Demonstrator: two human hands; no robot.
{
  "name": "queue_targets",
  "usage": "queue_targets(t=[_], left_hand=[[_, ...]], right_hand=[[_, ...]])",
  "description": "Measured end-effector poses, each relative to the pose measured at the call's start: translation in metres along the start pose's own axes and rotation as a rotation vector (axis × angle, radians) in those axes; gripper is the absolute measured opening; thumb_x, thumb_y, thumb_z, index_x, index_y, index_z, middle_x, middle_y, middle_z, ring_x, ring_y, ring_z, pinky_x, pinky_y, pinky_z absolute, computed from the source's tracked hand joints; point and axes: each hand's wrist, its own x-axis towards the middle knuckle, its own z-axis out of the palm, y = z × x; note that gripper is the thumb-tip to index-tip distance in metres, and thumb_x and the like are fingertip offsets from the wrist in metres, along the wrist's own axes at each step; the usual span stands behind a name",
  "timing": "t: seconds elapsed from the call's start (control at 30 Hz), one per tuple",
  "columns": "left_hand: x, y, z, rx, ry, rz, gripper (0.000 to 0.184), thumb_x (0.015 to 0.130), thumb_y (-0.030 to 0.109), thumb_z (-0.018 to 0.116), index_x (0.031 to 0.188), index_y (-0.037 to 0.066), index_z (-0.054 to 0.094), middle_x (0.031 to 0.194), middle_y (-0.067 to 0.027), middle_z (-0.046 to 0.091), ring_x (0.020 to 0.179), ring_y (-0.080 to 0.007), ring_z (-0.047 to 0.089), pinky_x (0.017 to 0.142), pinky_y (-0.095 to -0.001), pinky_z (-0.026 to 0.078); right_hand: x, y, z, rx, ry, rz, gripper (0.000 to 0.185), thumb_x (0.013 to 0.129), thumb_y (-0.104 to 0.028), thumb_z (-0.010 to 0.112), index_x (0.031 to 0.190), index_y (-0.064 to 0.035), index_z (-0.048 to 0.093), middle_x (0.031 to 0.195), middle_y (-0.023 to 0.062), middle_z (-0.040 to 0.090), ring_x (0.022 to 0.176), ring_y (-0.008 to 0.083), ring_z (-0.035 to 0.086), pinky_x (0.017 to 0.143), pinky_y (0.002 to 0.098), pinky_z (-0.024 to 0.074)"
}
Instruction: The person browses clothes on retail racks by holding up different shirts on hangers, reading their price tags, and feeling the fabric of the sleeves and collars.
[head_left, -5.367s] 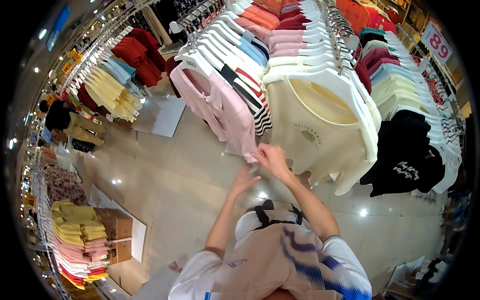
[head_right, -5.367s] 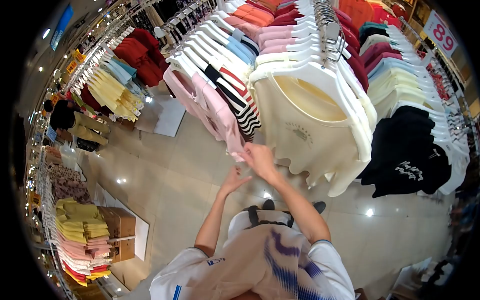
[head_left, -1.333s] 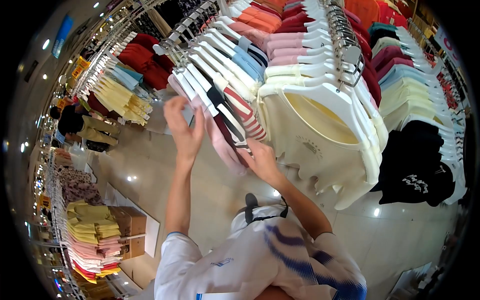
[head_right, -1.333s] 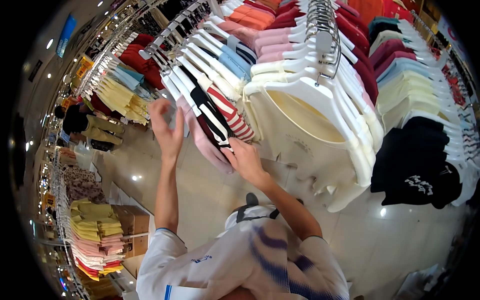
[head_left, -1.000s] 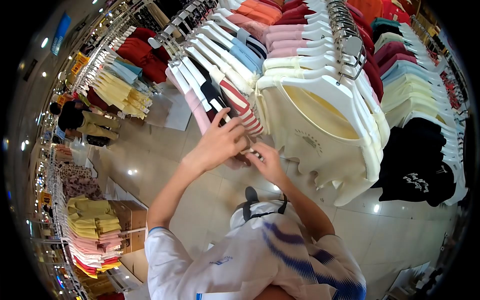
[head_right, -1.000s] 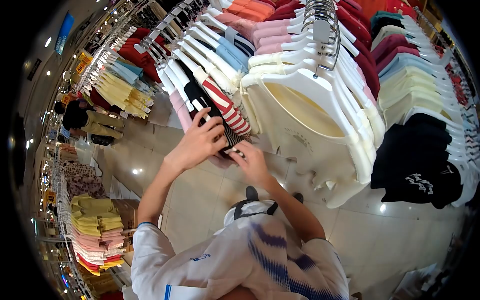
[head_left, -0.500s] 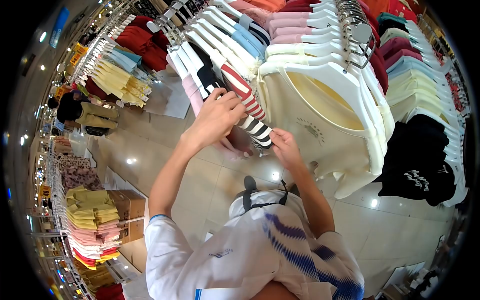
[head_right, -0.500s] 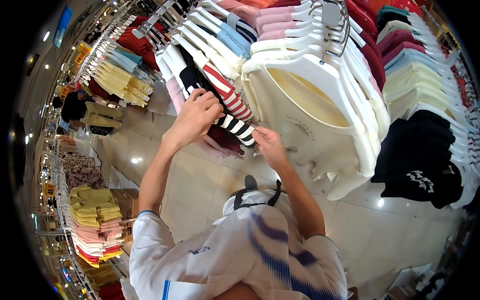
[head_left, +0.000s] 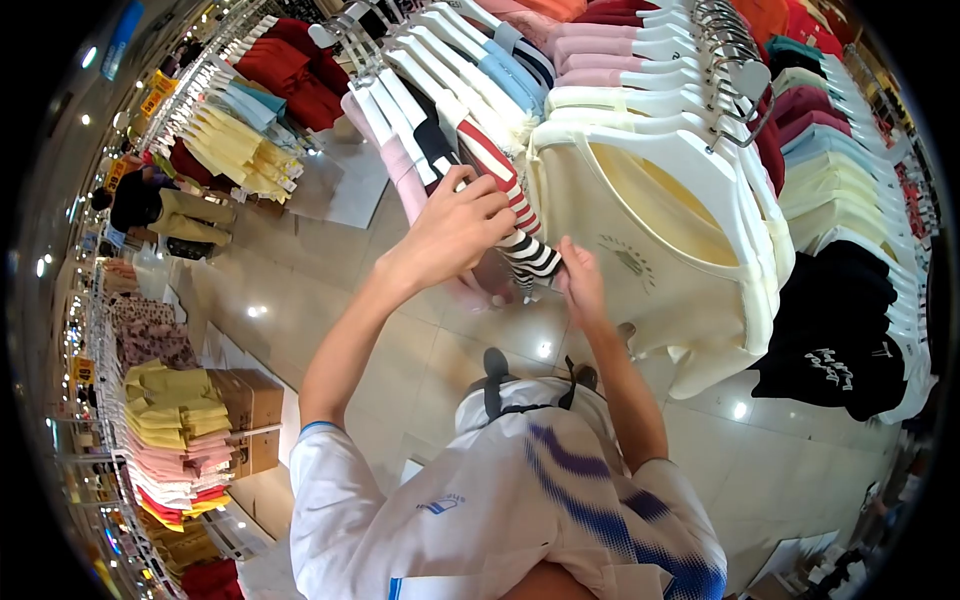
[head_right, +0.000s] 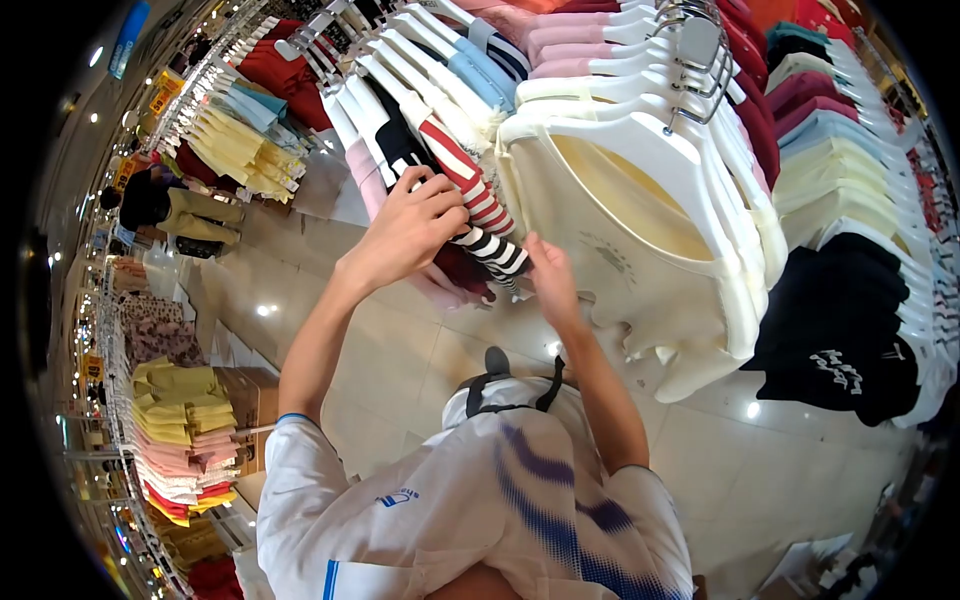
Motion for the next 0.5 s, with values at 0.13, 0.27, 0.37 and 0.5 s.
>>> queue_targets(t=[0.13,0.27,0.37,0.5], left_hand=[[-0.002,0.000,-0.005,-0.048,-0.001,0.051,0.014,0.065,0.002,0.061,0.077,0.006,0.054,0.085,-0.0045,0.056,0.093,-0.0214,0.052,0.094,-0.0432,0.036],[-0.008,-0.003,-0.013,-0.118,-0.078,0.088,0.014,0.066,0.004,0.063,0.077,0.007,0.054,0.087,-0.0053,0.057,0.097,-0.0224,0.054,0.100,-0.0464,0.034],[-0.013,-0.004,-0.019,-0.152,-0.079,0.105,0.015,0.064,0.003,0.063,0.075,0.007,0.054,0.084,-0.0053,0.057,0.094,-0.0231,0.054,0.099,-0.0443,0.036],[-0.024,-0.007,-0.025,-0.142,-0.092,0.102,0.010,0.071,0.005,0.062,0.076,0.006,0.053,0.084,-0.0053,0.056,0.090,-0.0230,0.054,0.098,-0.0432,0.036]], right_hand=[[0.020,-0.031,0.034,-0.503,0.137,-0.378,0.025,0.088,-0.020,0.064,0.104,-0.0013,0.058,0.090,0.0042,0.060,0.083,0.0102,0.058,0.074,0.0249,0.0458],[0.034,-0.052,0.075,-1.092,0.099,-0.698,0.039,0.075,-0.014,0.072,0.108,-0.0009,0.056,0.106,0.0134,0.057,0.095,0.0297,0.058,0.079,0.0351,0.0474],[0.059,-0.034,0.065,-1.071,0.108,-0.612,0.032,0.075,-0.011,0.069,0.104,-0.0012,0.059,0.092,0.0161,0.060,0.084,0.0352,0.059,0.073,0.0400,0.0476],[0.067,-0.050,0.051,-0.898,0.177,-0.547,0.017,0.080,-0.007,0.059,0.095,0.0001,0.063,0.075,0.0205,0.062,0.065,0.0352,0.060,0.062,0.0372,0.0468]])
